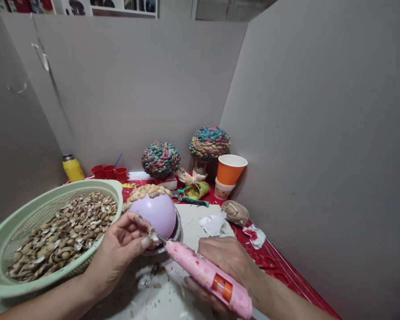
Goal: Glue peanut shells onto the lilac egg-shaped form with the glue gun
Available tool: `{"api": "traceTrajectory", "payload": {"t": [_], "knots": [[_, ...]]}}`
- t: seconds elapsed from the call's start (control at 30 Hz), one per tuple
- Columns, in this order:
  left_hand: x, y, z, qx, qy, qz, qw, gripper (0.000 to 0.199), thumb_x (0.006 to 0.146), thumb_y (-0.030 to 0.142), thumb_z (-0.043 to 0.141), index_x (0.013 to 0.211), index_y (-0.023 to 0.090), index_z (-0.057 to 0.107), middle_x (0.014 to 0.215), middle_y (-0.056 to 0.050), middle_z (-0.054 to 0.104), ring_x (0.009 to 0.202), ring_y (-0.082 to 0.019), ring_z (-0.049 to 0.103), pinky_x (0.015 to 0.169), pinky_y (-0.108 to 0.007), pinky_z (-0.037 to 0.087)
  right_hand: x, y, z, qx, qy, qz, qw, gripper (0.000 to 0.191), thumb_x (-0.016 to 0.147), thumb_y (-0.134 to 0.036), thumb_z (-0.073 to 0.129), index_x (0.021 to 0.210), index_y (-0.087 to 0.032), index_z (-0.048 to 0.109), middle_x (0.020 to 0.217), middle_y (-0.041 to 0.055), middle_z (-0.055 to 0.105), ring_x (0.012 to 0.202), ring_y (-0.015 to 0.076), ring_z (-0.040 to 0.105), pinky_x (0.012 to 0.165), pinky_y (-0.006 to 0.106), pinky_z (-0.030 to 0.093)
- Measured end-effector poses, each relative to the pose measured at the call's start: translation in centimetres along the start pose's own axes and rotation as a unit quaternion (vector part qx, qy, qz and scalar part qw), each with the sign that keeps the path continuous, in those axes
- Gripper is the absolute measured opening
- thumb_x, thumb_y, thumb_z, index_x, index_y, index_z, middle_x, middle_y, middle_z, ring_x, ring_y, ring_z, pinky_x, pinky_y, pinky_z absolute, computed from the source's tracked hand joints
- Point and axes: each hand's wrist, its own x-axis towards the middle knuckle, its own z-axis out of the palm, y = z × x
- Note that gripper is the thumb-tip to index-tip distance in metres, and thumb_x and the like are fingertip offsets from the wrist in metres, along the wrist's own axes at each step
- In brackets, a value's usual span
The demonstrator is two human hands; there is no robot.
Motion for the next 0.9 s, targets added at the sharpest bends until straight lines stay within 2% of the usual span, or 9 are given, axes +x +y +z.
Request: {"api": "traceTrajectory", "payload": {"t": [0.57, 0.9], "knots": [[0.01, -0.05, 0.07, -0.020, 0.014, 0.023, 0.999, 0.029, 0.075, 0.016, 0.077, 0.096, 0.021, 0.058, 0.086, -0.001, 0.066, 0.075, -0.012, 0.062, 0.072, -0.025, 0.054, -0.42, 0.12, 0.21, -0.019, -0.018, 0.000, 1.000, 0.030, 0.085, -0.037, 0.056, 0.063, -0.022, 0.042, 0.055, -0.0048, 0.048, 0.046, 0.0093, 0.040, 0.048, 0.029, 0.022], [0.11, -0.02, -0.07, -0.030, 0.008, 0.030, 0.999, 0.032, 0.077, 0.015, 0.076, 0.102, 0.022, 0.057, 0.088, -0.001, 0.065, 0.077, -0.012, 0.063, 0.073, -0.024, 0.054, -0.33, 0.11, 0.28, -0.034, -0.013, -0.007, 0.999, 0.034, 0.088, -0.039, 0.051, 0.061, -0.022, 0.041, 0.053, -0.0050, 0.043, 0.045, 0.0097, 0.035, 0.047, 0.031, 0.018]]}}
